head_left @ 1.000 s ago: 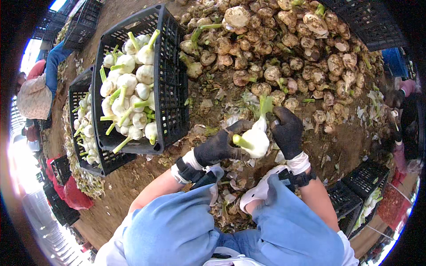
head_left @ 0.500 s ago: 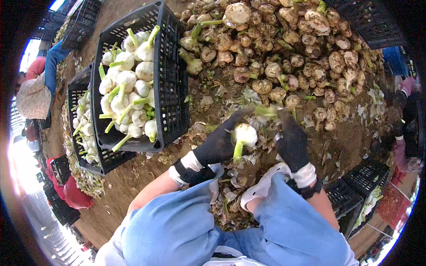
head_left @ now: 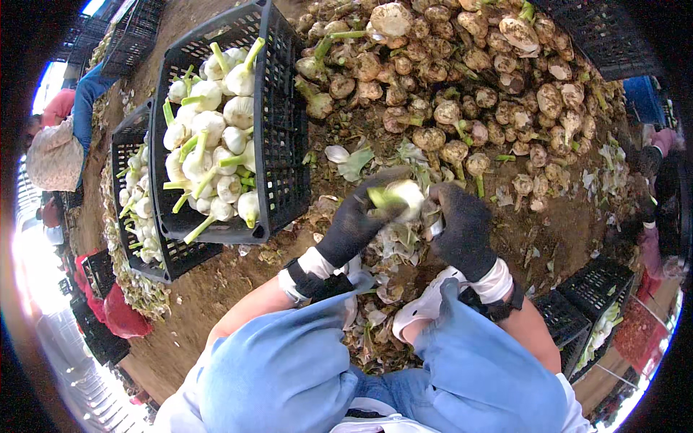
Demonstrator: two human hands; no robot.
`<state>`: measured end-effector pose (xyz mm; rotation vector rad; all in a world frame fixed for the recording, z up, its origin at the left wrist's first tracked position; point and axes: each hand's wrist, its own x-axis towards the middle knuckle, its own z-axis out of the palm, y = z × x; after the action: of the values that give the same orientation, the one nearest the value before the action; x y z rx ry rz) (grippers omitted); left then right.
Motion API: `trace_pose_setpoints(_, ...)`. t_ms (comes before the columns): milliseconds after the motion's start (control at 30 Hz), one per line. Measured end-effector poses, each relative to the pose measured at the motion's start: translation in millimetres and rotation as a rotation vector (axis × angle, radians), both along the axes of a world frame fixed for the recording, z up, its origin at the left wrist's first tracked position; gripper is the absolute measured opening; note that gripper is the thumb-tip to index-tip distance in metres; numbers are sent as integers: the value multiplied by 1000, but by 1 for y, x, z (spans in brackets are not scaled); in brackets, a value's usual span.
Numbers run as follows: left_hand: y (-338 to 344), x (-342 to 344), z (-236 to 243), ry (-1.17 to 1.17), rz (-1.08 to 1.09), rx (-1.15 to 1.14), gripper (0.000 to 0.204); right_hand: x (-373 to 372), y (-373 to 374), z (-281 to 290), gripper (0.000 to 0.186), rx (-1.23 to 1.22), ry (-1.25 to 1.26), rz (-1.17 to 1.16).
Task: Peeling and trimming roots from garlic bulbs by hand using a small knife.
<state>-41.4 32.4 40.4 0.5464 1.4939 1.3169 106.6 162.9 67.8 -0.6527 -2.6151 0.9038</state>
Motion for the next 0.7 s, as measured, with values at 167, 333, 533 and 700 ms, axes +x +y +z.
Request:
trace_pose_setpoints(167, -10, 2, -4, 630, -9, 179, 39, 6, -5, -31, 44, -34, -4, -280)
trace_pose_setpoints(333, -11, -8, -8, 985, -26, 227, 47, 36, -30, -65, 28, -260, -508, 20)
trace_pose_setpoints(533, -3, -14, -9, 673, -93, 30, 51, 36, -16, -42, 36, -213, -62, -50)
trace_pose_setpoints(700, 7, 1, -10, 714, -63, 123, 46, 5, 6, -28, 30, 100, 28, 14)
